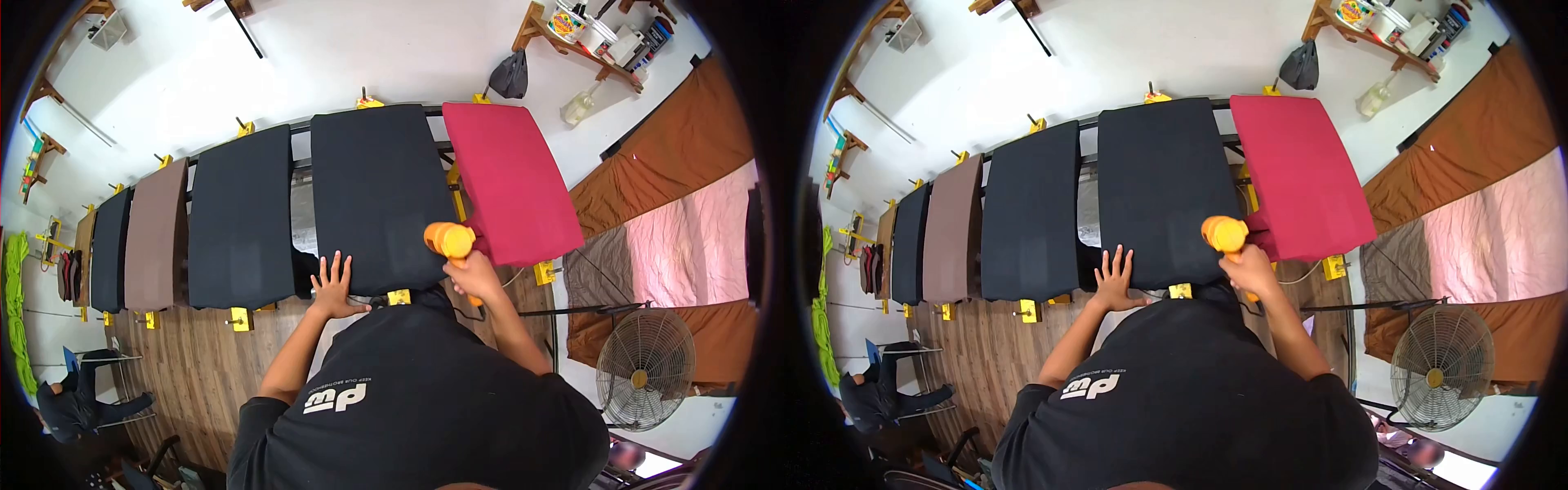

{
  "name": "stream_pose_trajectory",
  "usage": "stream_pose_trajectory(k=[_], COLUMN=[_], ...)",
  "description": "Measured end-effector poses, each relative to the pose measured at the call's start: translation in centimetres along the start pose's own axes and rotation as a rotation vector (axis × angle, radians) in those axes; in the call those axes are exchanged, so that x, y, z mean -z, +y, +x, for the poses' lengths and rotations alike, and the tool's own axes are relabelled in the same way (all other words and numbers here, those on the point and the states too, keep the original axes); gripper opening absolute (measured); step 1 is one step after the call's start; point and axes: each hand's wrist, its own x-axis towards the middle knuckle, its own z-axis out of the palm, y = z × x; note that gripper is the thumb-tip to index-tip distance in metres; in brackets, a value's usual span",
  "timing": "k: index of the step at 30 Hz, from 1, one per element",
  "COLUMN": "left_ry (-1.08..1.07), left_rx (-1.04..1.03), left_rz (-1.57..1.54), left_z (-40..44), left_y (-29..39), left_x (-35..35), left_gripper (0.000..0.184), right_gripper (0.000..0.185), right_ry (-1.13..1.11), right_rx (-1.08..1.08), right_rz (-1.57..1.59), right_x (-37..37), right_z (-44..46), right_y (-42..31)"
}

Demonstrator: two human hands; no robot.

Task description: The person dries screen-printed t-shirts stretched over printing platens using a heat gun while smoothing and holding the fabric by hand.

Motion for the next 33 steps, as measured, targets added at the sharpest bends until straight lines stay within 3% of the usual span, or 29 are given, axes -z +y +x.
stream_pose_trajectory(k=[2, 5, 8, 13, 16, 19, 25, 27, 28, 30, 31, 33], left_ry=[-0.01, -0.034, -0.036, -0.045, -0.034, 0.016, 0.091, 0.114, 0.137, 0.136, 0.151, 0.166], left_rx=[-0.004, 0.002, 0.001, 0.012, 0.011, 0.001, -0.017, -0.019, -0.025, -0.028, -0.034, -0.041], left_rz=[-0.002, 0.002, 0.01, 0.038, 0.046, 0.049, 0.031, 0.037, 0.043, 0.049, 0.048, 0.041], left_z=[0.1, 0.2, 0.3, 0.3, 0.4, 0.4, 0.5, 0.7, 0.8, 0.8, 0.9, 1.0], left_y=[0.0, 0.0, 0.0, 0.2, 0.1, 0.0, -0.4, -0.7, -0.8, -1.0, -1.1, -1.1], left_x=[0.2, 0.2, 0.2, 0.3, 0.1, -0.5, -1.4, -1.9, -2.1, -2.4, -2.6, -2.8], left_gripper=[0.162, 0.163, 0.162, 0.16, 0.159, 0.157, 0.15, 0.149, 0.147, 0.146, 0.146, 0.147], right_gripper=[0.019, 0.015, 0.017, 0.019, 0.024, 0.027, 0.03, 0.034, 0.037, 0.036, 0.035, 0.035], right_ry=[-0.079, -0.112, -0.125, -0.126, 0.067, -0.057, 0.001, 0.214, 0.208, -0.081, -0.089, 0.116], right_rx=[-0.038, 0.009, -0.069, -0.077, 0.196, -0.006, 0.0, 0.299, 0.276, -0.068, -0.07, 0.35], right_rz=[0.092, -0.117, -0.047, -0.002, -0.117, -0.015, -0.077, -0.322, -0.38, -0.259, -0.249, -0.335], right_x=[0.7, 1.5, 1.2, 0.8, -0.9, -0.1, -2.3, -3.1, -2.9, -0.9, -0.8, -2.2], right_z=[-1.8, -6.1, -7.0, -4.0, 0.7, 3.1, 6.2, 6.1, 4.5, 1.1, 0.6, -1.0], right_y=[1.2, -0.7, 0.3, 0.5, 2.1, -0.9, -0.9, 1.0, -0.1, -3.1, -1.7, 2.0])
